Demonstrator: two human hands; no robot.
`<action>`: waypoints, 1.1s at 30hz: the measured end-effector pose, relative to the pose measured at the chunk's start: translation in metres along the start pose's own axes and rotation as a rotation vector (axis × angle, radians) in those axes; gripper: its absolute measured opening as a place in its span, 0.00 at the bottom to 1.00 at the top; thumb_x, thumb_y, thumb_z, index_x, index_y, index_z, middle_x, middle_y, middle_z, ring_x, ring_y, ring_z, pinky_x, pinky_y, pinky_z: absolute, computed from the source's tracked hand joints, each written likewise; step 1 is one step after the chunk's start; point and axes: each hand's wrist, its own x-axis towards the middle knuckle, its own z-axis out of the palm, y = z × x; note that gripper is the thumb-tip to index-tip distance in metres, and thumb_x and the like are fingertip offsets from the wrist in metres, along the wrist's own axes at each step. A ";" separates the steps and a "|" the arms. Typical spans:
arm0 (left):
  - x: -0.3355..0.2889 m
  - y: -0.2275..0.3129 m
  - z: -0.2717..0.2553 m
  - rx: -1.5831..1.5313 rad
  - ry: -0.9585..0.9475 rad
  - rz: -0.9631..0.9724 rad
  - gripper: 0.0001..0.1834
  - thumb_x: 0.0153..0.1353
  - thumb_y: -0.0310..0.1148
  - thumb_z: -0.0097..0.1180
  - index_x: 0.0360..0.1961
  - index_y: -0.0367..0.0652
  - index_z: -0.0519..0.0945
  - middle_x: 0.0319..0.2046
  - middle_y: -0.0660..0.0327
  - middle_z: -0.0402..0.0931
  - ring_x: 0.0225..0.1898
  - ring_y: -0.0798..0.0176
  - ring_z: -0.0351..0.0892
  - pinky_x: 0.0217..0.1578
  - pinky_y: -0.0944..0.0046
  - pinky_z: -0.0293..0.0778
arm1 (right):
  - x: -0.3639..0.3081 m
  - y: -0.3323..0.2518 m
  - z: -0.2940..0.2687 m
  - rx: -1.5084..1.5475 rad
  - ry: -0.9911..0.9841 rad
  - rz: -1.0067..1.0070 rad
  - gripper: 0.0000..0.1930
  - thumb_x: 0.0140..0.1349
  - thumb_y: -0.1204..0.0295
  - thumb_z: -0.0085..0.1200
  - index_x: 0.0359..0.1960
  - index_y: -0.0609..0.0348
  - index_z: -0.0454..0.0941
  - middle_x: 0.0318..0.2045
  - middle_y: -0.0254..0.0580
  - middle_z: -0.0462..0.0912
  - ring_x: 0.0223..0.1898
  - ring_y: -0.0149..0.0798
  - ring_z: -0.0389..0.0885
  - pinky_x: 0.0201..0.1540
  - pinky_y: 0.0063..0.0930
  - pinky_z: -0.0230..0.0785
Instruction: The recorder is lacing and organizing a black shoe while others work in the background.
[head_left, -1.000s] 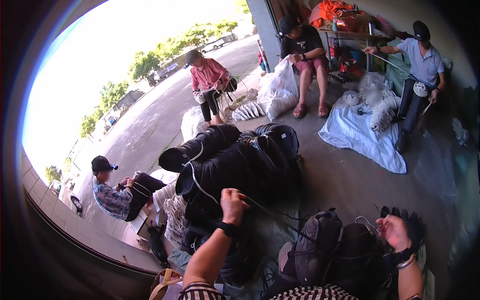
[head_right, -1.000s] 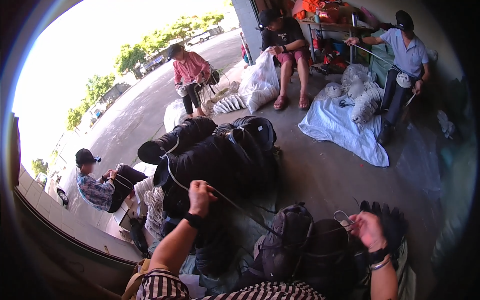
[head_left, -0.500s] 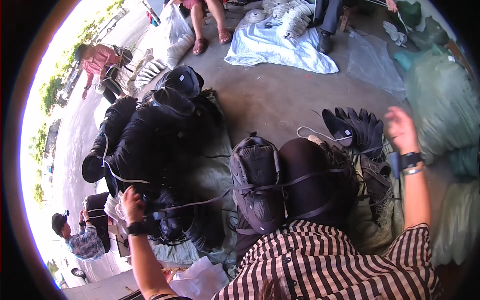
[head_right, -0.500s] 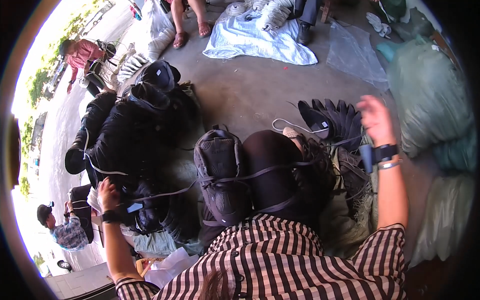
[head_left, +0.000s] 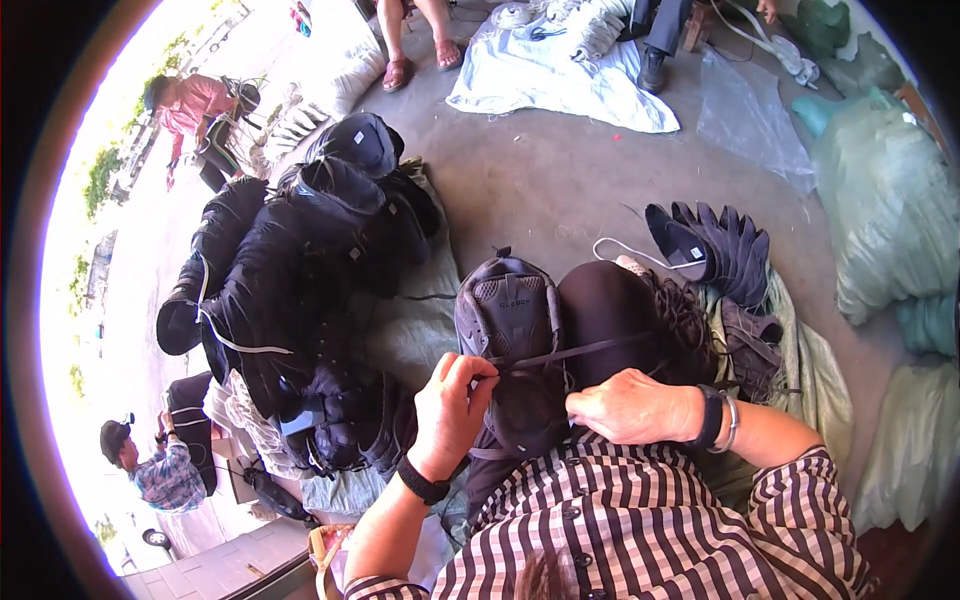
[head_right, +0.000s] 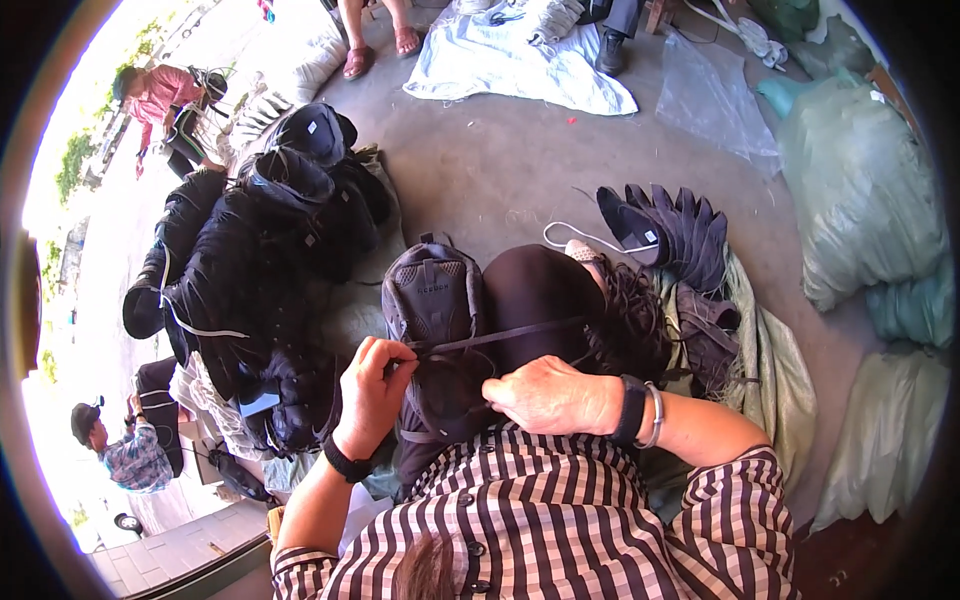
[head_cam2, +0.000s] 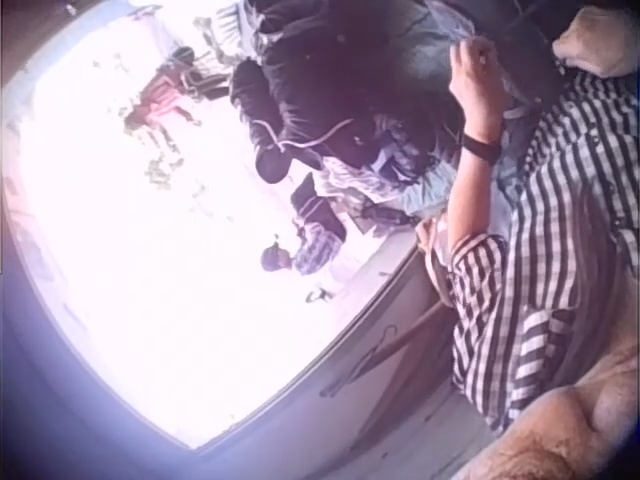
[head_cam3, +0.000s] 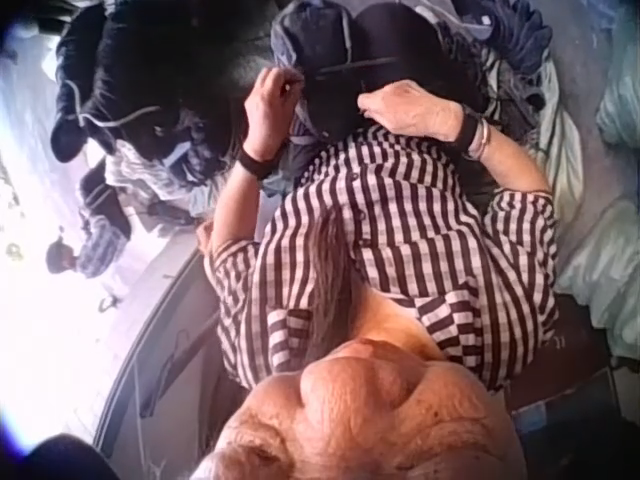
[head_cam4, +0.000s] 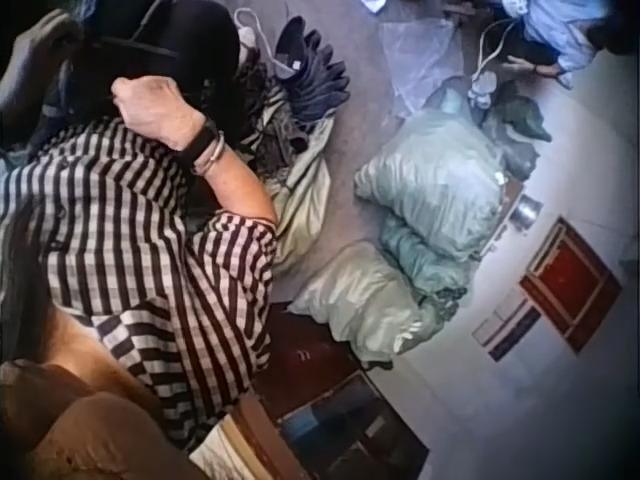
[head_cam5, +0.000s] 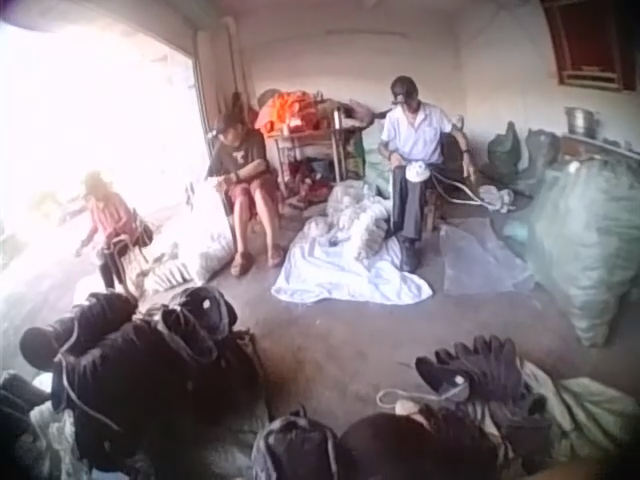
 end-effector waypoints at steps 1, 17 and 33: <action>-0.003 -0.005 0.002 0.001 0.001 -0.005 0.07 0.55 0.26 0.60 0.35 0.42 0.77 0.26 0.64 0.74 0.26 0.63 0.76 0.28 0.68 0.73 | -0.003 0.004 0.001 0.042 -0.107 -0.016 0.05 0.57 0.74 0.51 0.31 0.63 0.71 0.25 0.49 0.77 0.30 0.52 0.80 0.29 0.41 0.72; -0.008 -0.018 -0.011 -1.267 -0.285 -0.631 0.08 0.64 0.28 0.51 0.43 0.40 0.77 0.27 0.69 0.70 0.23 0.73 0.68 0.30 0.72 0.71 | 0.018 0.015 -0.023 0.154 0.357 0.073 0.05 0.63 0.76 0.49 0.37 0.65 0.73 0.32 0.45 0.76 0.24 0.34 0.79 0.27 0.28 0.72; 0.002 0.000 -0.018 0.172 -0.063 0.152 0.08 0.47 0.21 0.62 0.29 0.44 0.80 0.32 0.61 0.73 0.27 0.59 0.78 0.26 0.65 0.76 | 0.031 0.045 -0.045 1.256 0.201 0.435 0.12 0.67 0.68 0.43 0.33 0.65 0.73 0.23 0.53 0.80 0.07 0.24 0.64 0.10 0.16 0.54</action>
